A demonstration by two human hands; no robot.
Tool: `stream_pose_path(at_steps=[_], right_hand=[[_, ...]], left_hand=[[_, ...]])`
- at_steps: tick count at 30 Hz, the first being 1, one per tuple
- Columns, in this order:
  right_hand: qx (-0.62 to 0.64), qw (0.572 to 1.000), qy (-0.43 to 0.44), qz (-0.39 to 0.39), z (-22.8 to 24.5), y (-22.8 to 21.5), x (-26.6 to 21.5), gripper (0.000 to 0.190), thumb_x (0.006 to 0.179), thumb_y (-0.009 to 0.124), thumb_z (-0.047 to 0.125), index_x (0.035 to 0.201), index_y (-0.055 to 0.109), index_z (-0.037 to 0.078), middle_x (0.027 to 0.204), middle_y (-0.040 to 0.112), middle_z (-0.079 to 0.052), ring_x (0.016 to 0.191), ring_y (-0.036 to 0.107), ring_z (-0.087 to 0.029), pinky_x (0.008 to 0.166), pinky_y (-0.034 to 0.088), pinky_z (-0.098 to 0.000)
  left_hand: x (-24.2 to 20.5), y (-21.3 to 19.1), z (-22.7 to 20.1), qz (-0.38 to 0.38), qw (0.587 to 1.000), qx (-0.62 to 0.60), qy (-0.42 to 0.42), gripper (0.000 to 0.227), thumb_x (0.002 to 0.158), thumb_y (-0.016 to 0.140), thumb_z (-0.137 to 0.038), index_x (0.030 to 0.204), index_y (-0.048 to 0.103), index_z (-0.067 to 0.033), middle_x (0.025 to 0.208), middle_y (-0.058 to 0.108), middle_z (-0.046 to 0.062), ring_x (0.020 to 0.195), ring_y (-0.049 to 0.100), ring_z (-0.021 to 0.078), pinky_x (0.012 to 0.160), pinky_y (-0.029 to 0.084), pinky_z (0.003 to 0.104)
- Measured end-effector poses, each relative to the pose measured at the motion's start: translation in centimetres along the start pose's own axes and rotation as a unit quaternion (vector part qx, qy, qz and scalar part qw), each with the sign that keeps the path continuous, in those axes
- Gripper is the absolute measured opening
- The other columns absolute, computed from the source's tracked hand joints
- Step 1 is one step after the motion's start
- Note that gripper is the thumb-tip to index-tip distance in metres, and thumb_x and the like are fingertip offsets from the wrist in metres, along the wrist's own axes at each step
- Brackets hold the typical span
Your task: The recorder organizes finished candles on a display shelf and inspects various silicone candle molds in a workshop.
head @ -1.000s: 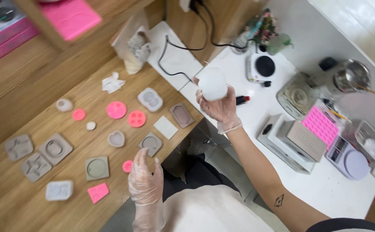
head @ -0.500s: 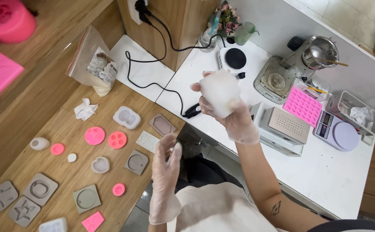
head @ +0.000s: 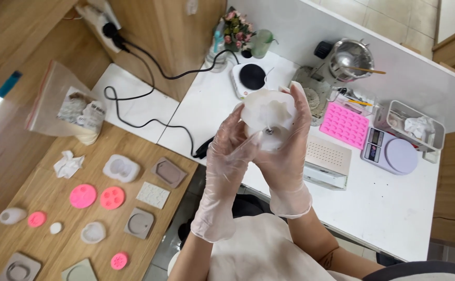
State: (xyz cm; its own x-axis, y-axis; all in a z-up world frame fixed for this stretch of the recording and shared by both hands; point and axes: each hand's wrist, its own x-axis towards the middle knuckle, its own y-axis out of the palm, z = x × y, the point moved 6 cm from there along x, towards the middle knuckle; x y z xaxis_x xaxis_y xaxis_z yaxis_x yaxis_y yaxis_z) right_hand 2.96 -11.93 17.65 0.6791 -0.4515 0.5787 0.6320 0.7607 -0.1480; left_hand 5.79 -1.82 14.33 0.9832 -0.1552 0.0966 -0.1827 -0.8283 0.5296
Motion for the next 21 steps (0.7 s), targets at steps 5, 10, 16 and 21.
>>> stream_pose_path(at_steps=[5, 10, 16, 21], right_hand=[[0.068, 0.996, 0.017, 0.048, -1.5, -2.8, 1.9, 0.109, 0.073, 0.092, 0.002, 0.16, 0.026, 0.003, 0.152, 0.046, -0.022, 0.141, 0.048, -0.029, 0.121, 0.037, -0.0457], [0.058, 0.997, 0.014, 0.048, -3.1, -5.2, 4.0, 0.116, 0.066, 0.097, 0.006, 0.159, 0.027, 0.003, 0.151, 0.047, -0.022, 0.136, 0.051, -0.03, 0.117, 0.041, -0.0472], [-0.014, 0.999, -0.003, 0.041, -4.5, -7.5, 4.7, 0.115, 0.064, 0.102, 0.014, 0.157, 0.035, 0.007, 0.147, 0.053, -0.016, 0.127, 0.058, -0.026, 0.107, 0.047, -0.0412], [-0.081, 0.996, -0.028, 0.02, -4.0, -8.2, 4.3, 0.118, 0.058, 0.106, 0.026, 0.154, 0.041, 0.007, 0.145, 0.055, -0.014, 0.12, 0.061, -0.027, 0.101, 0.05, -0.0384]], left_hand=[[1.7, 1.8, 2.0, -0.043, 0.995, -0.044, -0.077, 0.055, 0.085, 0.077, -0.004, 0.139, 0.064, -0.0062, 0.115, 0.072, 0.026, 0.112, 0.068, 0.0266, 0.102, 0.056, 0.041], [2.8, 4.7, 2.8, -0.043, 0.988, -0.021, -0.145, 0.056, 0.085, 0.075, -0.003, 0.139, 0.064, -0.0061, 0.118, 0.071, 0.028, 0.115, 0.068, 0.0296, 0.101, 0.056, 0.041], [3.3, 5.5, 4.1, -0.009, 0.985, 0.014, -0.173, 0.056, 0.086, 0.073, -0.004, 0.141, 0.062, -0.0066, 0.12, 0.07, 0.033, 0.118, 0.067, 0.0358, 0.103, 0.055, 0.045], [3.3, 4.7, 4.4, -0.008, 0.983, 0.009, -0.184, 0.057, 0.086, 0.073, -0.006, 0.141, 0.062, -0.0072, 0.113, 0.071, 0.027, 0.109, 0.067, 0.0278, 0.098, 0.056, 0.041]])
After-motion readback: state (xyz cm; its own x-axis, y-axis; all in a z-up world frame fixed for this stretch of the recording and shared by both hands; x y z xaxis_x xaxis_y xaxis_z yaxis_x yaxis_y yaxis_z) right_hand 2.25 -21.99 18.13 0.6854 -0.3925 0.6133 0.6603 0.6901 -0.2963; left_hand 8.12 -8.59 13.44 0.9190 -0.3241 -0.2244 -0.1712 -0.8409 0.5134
